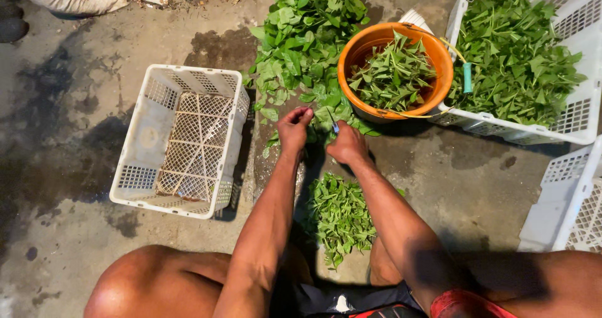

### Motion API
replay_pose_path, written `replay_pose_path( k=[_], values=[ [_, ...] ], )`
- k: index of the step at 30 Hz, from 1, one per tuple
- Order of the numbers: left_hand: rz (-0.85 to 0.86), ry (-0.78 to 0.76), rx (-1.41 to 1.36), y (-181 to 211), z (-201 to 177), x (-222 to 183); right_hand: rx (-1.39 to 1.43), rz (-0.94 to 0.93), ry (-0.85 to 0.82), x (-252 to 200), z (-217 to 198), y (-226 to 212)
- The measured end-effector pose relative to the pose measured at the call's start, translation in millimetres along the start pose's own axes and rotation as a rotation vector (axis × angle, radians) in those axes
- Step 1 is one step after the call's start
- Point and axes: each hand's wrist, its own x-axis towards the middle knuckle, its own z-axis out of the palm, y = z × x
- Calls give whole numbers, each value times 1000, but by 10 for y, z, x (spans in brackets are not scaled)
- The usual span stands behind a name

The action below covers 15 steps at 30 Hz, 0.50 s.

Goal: The person sits on the floor and uses shears to trim leaves from stems. The trimmed leaves are placed into a pile on the floor, while the stems are discarded into an orange bucket. The person continues this repetitive trimming process throughout the clip.

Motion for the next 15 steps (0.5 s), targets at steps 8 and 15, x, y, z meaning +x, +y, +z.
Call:
replay_pose_path(
  k=[8,15],
  values=[
    [15,-47,80,87,53,-103,-21,-14,43,57,72,73],
    [-300,-26,-394,66,-77,6,229,-35,142,228,387,333]
  ],
)
